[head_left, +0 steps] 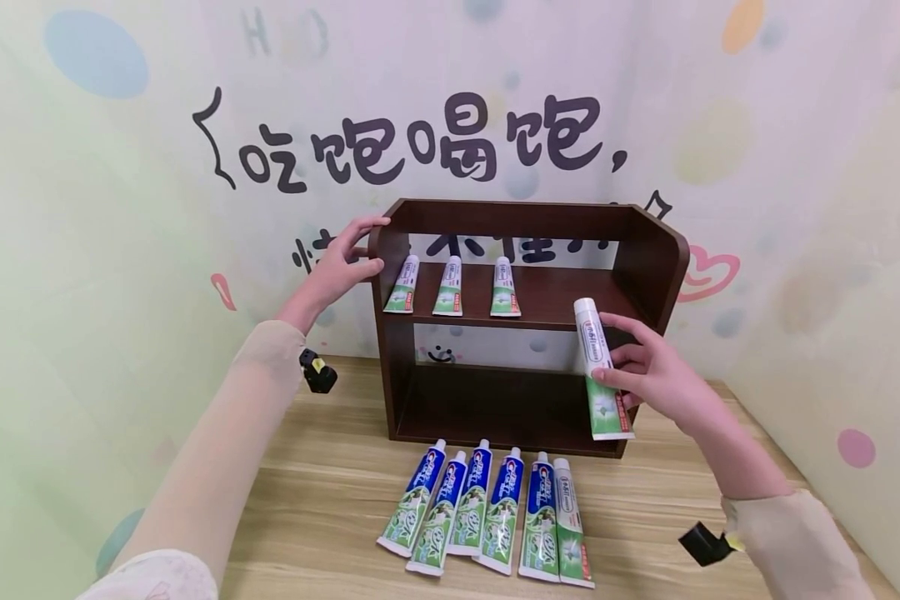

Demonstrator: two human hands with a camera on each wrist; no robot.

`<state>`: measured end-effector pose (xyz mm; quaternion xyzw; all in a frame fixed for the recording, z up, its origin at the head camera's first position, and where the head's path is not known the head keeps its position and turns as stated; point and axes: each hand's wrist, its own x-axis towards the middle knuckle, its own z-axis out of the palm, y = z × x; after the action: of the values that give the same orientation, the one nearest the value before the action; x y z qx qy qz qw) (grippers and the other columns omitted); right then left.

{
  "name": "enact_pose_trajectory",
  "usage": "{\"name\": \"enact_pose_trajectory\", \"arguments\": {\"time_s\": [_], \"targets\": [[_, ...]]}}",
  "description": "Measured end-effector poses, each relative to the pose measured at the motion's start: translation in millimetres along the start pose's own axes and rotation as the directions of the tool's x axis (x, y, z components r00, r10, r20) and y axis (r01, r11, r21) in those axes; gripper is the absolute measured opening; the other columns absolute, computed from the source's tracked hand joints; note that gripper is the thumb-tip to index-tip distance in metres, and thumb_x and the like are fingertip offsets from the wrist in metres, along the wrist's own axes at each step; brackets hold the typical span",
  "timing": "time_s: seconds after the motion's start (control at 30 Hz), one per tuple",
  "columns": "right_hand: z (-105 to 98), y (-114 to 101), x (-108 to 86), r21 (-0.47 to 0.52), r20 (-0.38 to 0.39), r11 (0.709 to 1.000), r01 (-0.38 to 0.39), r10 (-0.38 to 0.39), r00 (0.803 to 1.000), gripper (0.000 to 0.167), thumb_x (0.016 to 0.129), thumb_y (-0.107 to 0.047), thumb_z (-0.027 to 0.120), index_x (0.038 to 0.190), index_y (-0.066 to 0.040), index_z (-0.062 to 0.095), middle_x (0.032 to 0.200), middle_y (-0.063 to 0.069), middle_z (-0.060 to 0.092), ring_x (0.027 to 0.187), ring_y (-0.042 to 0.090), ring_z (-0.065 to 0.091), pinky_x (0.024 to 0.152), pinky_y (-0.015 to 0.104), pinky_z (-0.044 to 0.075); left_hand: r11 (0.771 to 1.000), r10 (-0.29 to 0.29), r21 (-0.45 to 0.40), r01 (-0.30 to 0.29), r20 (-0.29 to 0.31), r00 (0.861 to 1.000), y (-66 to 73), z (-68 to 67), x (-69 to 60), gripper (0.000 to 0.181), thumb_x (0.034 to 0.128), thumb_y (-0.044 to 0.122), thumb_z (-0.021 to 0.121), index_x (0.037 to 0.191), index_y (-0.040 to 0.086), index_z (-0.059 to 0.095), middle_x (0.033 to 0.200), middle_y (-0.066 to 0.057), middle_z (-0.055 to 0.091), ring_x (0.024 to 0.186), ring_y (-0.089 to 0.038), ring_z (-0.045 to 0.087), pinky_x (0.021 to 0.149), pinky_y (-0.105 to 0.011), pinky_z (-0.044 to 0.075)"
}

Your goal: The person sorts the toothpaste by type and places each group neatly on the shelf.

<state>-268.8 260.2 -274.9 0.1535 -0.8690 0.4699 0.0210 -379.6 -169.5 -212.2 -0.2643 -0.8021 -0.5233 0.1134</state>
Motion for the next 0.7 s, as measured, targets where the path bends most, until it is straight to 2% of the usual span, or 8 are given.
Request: {"name": "enact_pose_trajectory", "arguments": {"time_s": [0.3,0.53,0.7], "targets": [[-12,-13,16.9,-0.014,-0.041,1.000,-0.013,0.012,0.999,0.080,0.092,-0.022,0.069,0.157,-0.025,0.021,0.123,0.024,0.056,0.093,0.020,0.062,0.068,0.032,0.059,1.000,-0.004,-0.007,0.004,0.004,1.000,1.1,-0.6,-0.1,0.060,0.0926,0.005,0.056,0.149,0.013,0.037,0.162,-0.008,0.029,0.129,-0.042,0.048,0.099,-0.052,0.051],[-20,-23,31.3,-0.031,-0.064,0.999,-0.018,0.016,0.998,0.080,0.092,-0.024,0.068,0.157,-0.025,0.022,0.126,0.023,0.057,0.093,0.015,0.062,0.070,0.030,0.059,1.000,0.006,-0.020,-0.006,0.000,1.000,-1.2,-0.6,0.4,0.059,0.0924,0.005,0.057,0.148,0.012,0.038,0.162,-0.008,0.029,0.129,-0.043,0.048,0.092,-0.039,0.053],[-25,-29,40.5,-0.043,-0.068,0.999,-0.024,0.021,0.997,0.080,0.093,-0.025,0.068,0.157,-0.024,0.022,0.129,0.023,0.056,0.094,0.016,0.062,0.071,0.029,0.059,1.000,0.008,-0.021,-0.008,0.001,1.000,-1.2,-0.6,0.1,0.059,0.0925,0.006,0.057,0.148,0.011,0.037,0.162,-0.008,0.029,0.131,-0.044,0.046,0.093,-0.041,0.053]]}}
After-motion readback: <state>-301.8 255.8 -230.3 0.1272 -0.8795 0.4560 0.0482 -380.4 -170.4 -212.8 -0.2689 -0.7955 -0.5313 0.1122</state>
